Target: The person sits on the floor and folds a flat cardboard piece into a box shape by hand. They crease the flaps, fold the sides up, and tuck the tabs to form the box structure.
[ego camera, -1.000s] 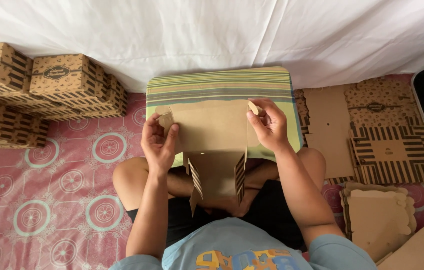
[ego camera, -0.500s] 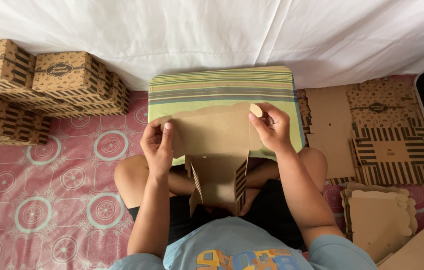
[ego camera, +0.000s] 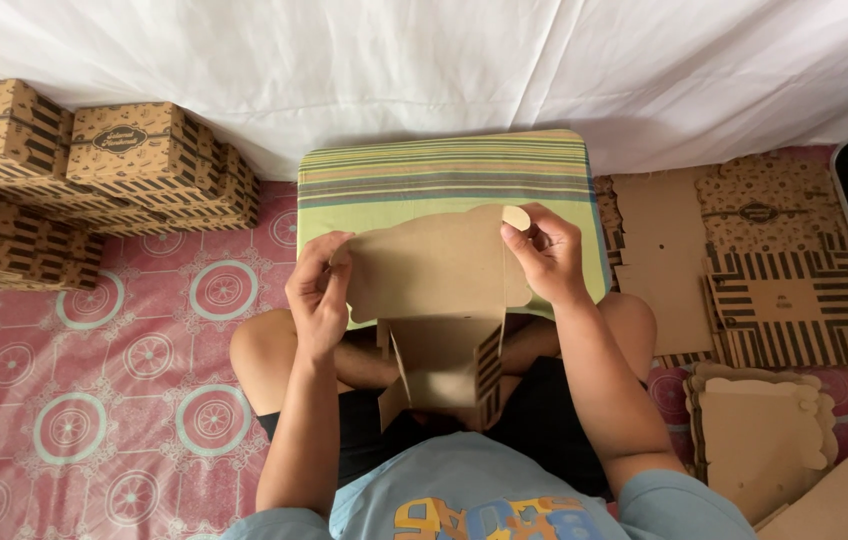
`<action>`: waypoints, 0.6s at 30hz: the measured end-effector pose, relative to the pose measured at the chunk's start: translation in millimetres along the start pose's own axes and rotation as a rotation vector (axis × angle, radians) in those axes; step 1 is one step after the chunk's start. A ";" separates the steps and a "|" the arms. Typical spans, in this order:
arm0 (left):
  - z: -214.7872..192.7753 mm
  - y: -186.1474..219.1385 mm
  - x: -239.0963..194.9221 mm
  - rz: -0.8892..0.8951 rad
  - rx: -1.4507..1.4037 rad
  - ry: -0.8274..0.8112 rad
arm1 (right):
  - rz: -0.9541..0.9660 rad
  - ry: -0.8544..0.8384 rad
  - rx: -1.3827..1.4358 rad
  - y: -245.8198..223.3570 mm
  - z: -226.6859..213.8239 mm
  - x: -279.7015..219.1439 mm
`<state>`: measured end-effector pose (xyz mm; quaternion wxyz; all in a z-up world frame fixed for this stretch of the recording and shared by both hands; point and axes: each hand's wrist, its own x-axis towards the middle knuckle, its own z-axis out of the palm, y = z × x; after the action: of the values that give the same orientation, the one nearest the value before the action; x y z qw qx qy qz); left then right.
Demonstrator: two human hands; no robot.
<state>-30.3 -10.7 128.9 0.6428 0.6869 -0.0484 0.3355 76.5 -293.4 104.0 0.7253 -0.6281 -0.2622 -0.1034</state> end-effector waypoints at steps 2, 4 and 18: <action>-6.7 -10.3 -4.5 0.044 0.031 -0.057 | -0.013 0.004 -0.015 1.1 -4.2 1.2; -9.7 -7.2 -5.0 0.087 0.060 -0.114 | -0.024 0.008 -0.032 0.6 -6.6 1.6; 0.6 -17.5 -10.4 -0.010 -0.026 0.024 | -0.035 -0.077 -0.042 -20.6 -3.3 0.8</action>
<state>-29.4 -12.0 108.6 0.6537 0.6748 -0.0416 0.3400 68.1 -300.3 121.8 0.6993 -0.6421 -0.2986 -0.0971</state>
